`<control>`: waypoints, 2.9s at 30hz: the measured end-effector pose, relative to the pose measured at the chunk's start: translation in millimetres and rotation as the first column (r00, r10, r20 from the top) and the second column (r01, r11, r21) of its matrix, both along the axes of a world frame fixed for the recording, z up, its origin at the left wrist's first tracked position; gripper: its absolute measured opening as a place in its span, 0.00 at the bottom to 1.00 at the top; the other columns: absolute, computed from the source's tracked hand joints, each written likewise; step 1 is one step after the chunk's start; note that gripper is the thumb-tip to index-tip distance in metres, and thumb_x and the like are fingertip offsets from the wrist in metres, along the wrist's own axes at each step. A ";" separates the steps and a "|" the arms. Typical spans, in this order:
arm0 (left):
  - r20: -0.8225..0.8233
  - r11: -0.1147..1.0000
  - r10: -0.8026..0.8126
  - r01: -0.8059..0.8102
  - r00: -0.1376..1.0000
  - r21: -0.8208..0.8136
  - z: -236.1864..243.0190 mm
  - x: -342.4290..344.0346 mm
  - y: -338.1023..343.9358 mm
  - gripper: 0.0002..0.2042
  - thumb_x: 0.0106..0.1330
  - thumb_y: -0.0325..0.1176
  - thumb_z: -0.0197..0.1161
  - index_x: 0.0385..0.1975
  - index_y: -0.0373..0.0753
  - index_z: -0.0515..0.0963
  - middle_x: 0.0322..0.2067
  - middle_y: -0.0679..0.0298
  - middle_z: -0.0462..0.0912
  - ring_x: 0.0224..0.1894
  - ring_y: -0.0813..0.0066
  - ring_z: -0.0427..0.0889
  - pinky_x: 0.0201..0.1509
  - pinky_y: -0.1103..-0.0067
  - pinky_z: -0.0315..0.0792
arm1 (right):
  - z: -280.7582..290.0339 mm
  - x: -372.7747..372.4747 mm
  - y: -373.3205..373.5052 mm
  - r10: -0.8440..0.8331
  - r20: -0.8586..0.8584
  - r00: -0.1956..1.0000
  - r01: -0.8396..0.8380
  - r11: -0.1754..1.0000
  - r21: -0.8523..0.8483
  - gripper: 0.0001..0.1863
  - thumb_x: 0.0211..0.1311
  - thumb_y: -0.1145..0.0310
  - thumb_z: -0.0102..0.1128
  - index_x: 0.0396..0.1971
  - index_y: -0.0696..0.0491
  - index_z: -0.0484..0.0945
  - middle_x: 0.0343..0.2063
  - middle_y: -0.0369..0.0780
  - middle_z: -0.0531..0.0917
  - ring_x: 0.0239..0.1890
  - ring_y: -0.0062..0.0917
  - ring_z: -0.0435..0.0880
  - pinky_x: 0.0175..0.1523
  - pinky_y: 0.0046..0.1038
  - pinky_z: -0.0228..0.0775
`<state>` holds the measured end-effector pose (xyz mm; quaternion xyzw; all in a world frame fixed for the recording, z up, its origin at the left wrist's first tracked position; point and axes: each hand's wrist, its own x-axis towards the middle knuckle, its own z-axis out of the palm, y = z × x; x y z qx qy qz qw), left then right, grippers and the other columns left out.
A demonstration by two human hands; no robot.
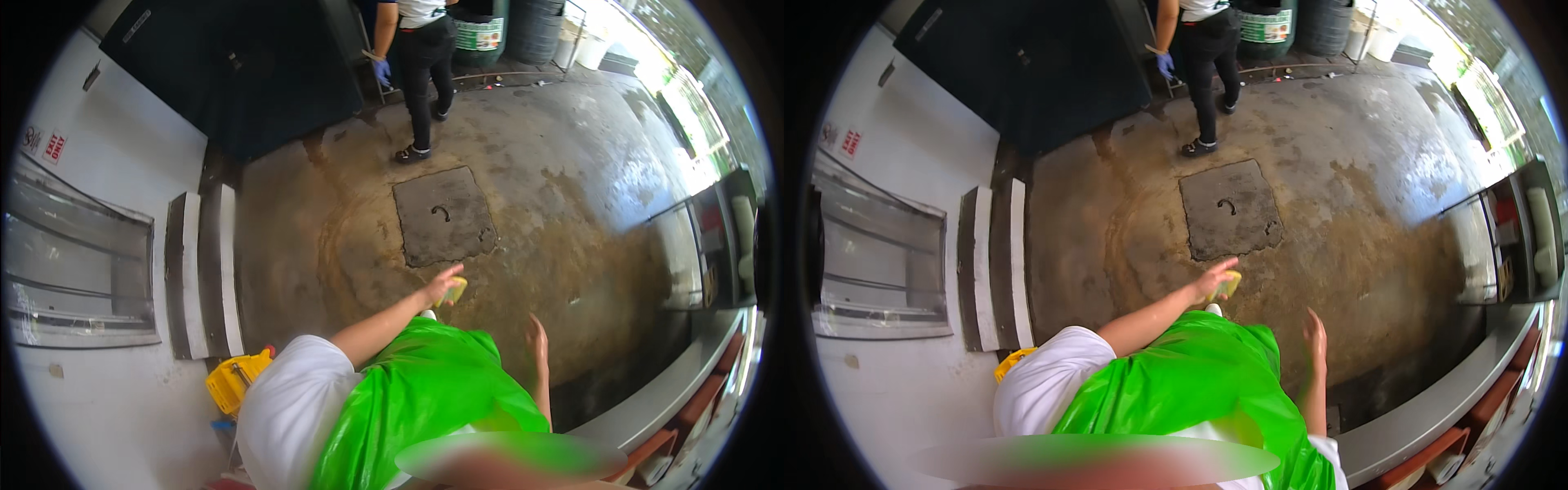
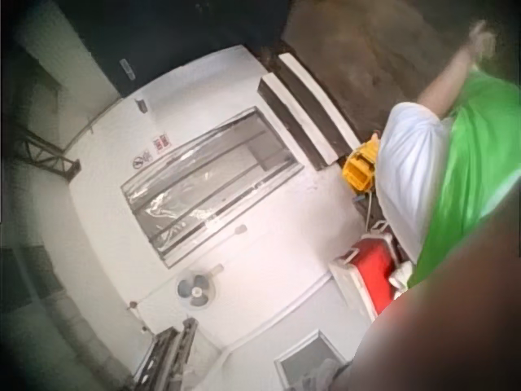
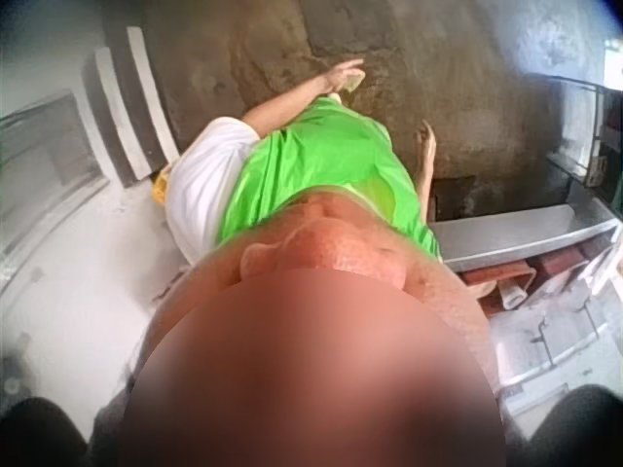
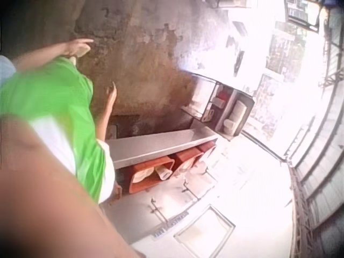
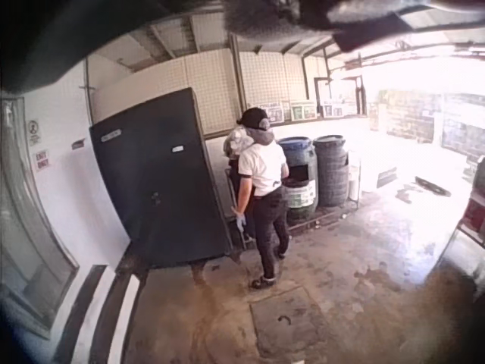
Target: The person washes white plates and bowls in a three-basin sink using a yellow sponge and running water. They scrub each item, rinse it, and place it into a red tray. The person repeats this process for multiple items throughout the clip.
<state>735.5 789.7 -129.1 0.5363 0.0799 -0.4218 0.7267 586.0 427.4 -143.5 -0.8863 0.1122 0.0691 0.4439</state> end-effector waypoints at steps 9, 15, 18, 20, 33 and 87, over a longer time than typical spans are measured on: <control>0.127 0.861 0.502 -0.509 0.855 0.020 15.9 235.0 82.3 0.32 0.71 0.32 0.52 0.76 0.53 0.53 0.66 0.61 0.66 0.48 0.73 0.77 0.42 0.76 0.81 | 78.1 557.5 279.1 0.543 0.311 0.780 -0.582 0.812 0.042 0.36 0.58 0.74 0.58 0.70 0.44 0.64 0.30 0.46 0.84 0.33 0.40 0.85 0.43 0.39 0.76; 0.094 0.700 0.703 -0.709 0.705 0.085 -5.5 304.0 115.7 0.33 0.69 0.34 0.52 0.75 0.52 0.54 0.60 0.60 0.71 0.47 0.73 0.77 0.41 0.75 0.80 | 102.9 767.5 414.4 0.634 0.282 0.720 -0.673 0.737 0.062 0.47 0.54 0.72 0.58 0.76 0.44 0.50 0.28 0.46 0.83 0.31 0.39 0.84 0.41 0.39 0.74; -0.005 0.621 0.783 -0.782 0.622 0.060 -17.7 297.6 108.9 0.32 0.70 0.32 0.52 0.75 0.54 0.56 0.59 0.61 0.72 0.49 0.72 0.77 0.43 0.74 0.80 | 120.6 807.9 480.6 0.646 0.248 0.722 -0.683 0.723 0.107 0.52 0.53 0.71 0.59 0.77 0.44 0.41 0.28 0.47 0.83 0.32 0.40 0.83 0.43 0.38 0.73; -0.037 0.531 0.847 -0.846 0.530 0.053 -18.4 294.6 111.0 0.31 0.70 0.32 0.53 0.74 0.55 0.56 0.59 0.62 0.73 0.49 0.72 0.77 0.44 0.73 0.79 | 124.4 823.7 516.2 0.694 0.193 0.693 -0.719 0.686 0.115 0.51 0.54 0.72 0.55 0.78 0.44 0.40 0.23 0.42 0.80 0.29 0.30 0.79 0.41 0.31 0.72; -0.232 -0.163 0.958 -0.985 -0.171 0.054 -11.0 92.9 10.2 0.26 0.70 0.33 0.53 0.70 0.48 0.64 0.57 0.61 0.75 0.54 0.64 0.77 0.51 0.61 0.80 | 53.1 665.3 463.6 0.915 -0.008 0.404 -0.890 0.395 0.226 0.18 0.59 0.62 0.65 0.46 0.56 0.77 0.24 0.42 0.79 0.30 0.25 0.79 0.37 0.33 0.71; 0.770 -0.568 -0.431 0.805 -0.471 0.174 188.7 -678.7 -407.0 0.23 0.69 0.27 0.53 0.64 0.33 0.69 0.55 0.58 0.78 0.46 0.78 0.80 0.35 0.84 0.74 | 58.1 -838.0 75.7 -0.434 -0.428 -0.793 -0.025 -0.678 0.735 0.31 0.55 0.63 0.59 0.59 0.61 0.68 0.55 0.50 0.76 0.60 0.45 0.76 0.65 0.44 0.70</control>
